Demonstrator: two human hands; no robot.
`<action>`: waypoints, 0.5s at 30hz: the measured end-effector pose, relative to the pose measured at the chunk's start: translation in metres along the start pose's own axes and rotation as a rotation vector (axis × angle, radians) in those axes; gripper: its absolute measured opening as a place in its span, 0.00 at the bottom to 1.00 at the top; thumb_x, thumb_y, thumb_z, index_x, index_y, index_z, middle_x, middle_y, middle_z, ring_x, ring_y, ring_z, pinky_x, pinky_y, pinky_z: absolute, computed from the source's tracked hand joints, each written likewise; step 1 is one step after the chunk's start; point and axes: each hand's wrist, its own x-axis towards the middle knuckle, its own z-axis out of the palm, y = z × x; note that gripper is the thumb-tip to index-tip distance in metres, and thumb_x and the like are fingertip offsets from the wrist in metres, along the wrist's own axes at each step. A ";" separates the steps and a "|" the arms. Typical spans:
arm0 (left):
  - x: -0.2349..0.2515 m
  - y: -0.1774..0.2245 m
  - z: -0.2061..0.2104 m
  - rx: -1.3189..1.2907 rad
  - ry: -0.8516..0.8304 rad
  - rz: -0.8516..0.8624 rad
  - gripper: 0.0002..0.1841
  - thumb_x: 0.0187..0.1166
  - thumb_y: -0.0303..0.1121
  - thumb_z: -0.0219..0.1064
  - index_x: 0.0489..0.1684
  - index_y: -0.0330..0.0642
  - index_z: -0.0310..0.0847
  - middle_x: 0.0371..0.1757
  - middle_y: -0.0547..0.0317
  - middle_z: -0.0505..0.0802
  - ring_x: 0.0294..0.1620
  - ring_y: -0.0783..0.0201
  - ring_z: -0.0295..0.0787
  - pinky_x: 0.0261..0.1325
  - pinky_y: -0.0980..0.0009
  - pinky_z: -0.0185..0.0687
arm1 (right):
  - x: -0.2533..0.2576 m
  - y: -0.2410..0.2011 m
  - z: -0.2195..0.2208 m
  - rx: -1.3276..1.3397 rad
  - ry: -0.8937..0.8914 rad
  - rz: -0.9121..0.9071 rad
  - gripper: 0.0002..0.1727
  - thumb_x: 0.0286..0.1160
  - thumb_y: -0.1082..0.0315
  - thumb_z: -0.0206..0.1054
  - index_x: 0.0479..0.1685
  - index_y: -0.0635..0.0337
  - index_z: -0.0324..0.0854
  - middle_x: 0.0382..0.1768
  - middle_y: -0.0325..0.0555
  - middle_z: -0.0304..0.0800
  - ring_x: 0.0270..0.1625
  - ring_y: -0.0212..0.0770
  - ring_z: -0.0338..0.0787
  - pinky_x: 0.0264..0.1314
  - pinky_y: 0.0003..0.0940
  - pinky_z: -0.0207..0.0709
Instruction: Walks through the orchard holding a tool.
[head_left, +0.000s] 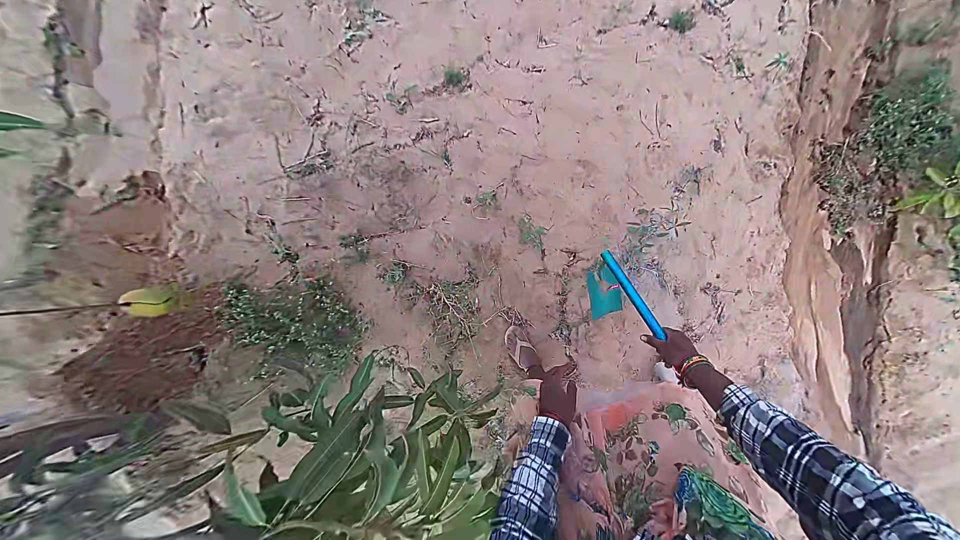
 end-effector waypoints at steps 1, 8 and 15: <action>0.025 -0.003 0.008 -0.127 0.011 -0.028 0.23 0.85 0.27 0.61 0.79 0.34 0.75 0.79 0.33 0.78 0.78 0.42 0.77 0.82 0.51 0.71 | 0.025 0.009 0.010 -0.001 -0.006 0.017 0.27 0.84 0.47 0.67 0.56 0.68 0.81 0.35 0.55 0.83 0.33 0.49 0.82 0.43 0.51 0.77; 0.176 0.000 0.086 -0.630 0.035 -0.176 0.22 0.91 0.27 0.54 0.82 0.31 0.68 0.82 0.37 0.76 0.79 0.48 0.78 0.80 0.53 0.72 | 0.163 -0.064 -0.028 0.028 0.254 -0.221 0.27 0.84 0.48 0.68 0.54 0.70 0.81 0.35 0.61 0.85 0.34 0.55 0.84 0.45 0.58 0.77; 0.225 -0.032 0.163 -0.716 -0.111 -0.318 0.20 0.92 0.28 0.50 0.81 0.34 0.69 0.76 0.40 0.82 0.72 0.48 0.81 0.69 0.49 0.78 | 0.264 -0.169 -0.049 0.411 0.499 -0.959 0.17 0.85 0.52 0.66 0.43 0.57 0.75 0.21 0.29 0.75 0.16 0.26 0.76 0.23 0.28 0.79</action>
